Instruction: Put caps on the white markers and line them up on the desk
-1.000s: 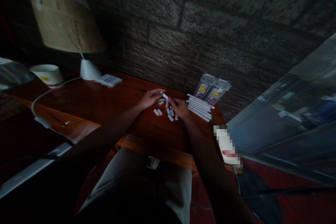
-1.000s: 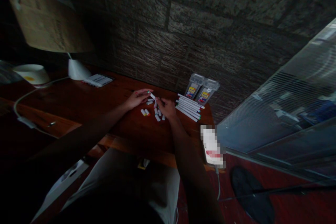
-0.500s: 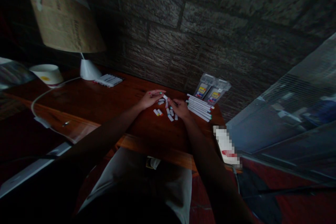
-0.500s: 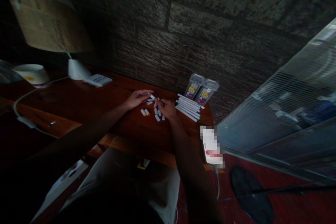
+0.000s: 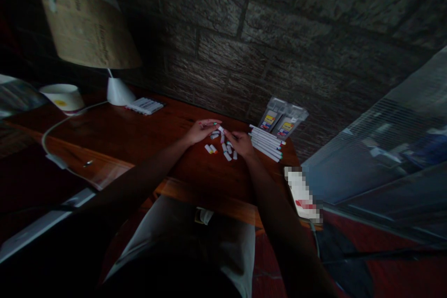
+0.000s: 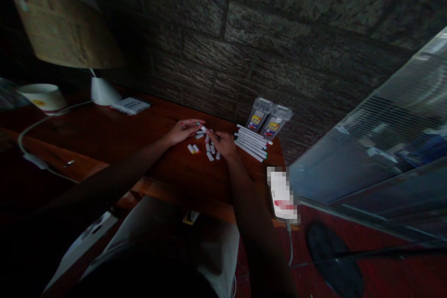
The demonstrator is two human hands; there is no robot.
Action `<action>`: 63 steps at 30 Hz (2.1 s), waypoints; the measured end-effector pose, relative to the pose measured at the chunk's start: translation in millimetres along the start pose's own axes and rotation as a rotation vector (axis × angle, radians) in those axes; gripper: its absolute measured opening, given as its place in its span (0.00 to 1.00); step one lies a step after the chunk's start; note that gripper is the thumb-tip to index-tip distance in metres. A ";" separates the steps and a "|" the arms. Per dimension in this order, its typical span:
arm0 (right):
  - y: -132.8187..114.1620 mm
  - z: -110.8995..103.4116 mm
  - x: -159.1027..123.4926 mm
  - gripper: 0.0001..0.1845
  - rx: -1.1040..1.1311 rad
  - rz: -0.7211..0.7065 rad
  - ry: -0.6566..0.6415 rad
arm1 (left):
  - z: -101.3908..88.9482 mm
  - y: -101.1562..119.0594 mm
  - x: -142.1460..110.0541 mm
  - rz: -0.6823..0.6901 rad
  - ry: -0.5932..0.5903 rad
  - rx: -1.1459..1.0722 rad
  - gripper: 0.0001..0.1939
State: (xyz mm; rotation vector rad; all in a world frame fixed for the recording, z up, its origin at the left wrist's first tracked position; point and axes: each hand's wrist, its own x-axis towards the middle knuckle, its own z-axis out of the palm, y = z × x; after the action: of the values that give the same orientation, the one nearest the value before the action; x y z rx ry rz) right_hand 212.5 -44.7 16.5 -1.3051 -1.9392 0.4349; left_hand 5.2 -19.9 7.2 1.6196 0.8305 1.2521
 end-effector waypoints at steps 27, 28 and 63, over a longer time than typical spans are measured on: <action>-8.2 3.5 -1.2 0.23 0.067 -0.049 0.015 | 1.2 -1.4 5.0 -0.023 0.146 -0.078 0.18; -8.4 3.7 -0.9 0.22 0.069 -0.039 0.010 | 1.4 -0.5 4.6 -0.024 0.154 -0.090 0.18; -5.0 4.5 0.6 0.30 -0.020 0.002 0.083 | 0.3 2.3 2.5 -0.148 0.059 -0.177 0.22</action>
State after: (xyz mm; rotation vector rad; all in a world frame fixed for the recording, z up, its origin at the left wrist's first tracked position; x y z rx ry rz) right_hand 205.9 -45.7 17.0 -1.3173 -1.8783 0.3573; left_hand 6.1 -18.6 10.2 1.3613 0.8358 1.2370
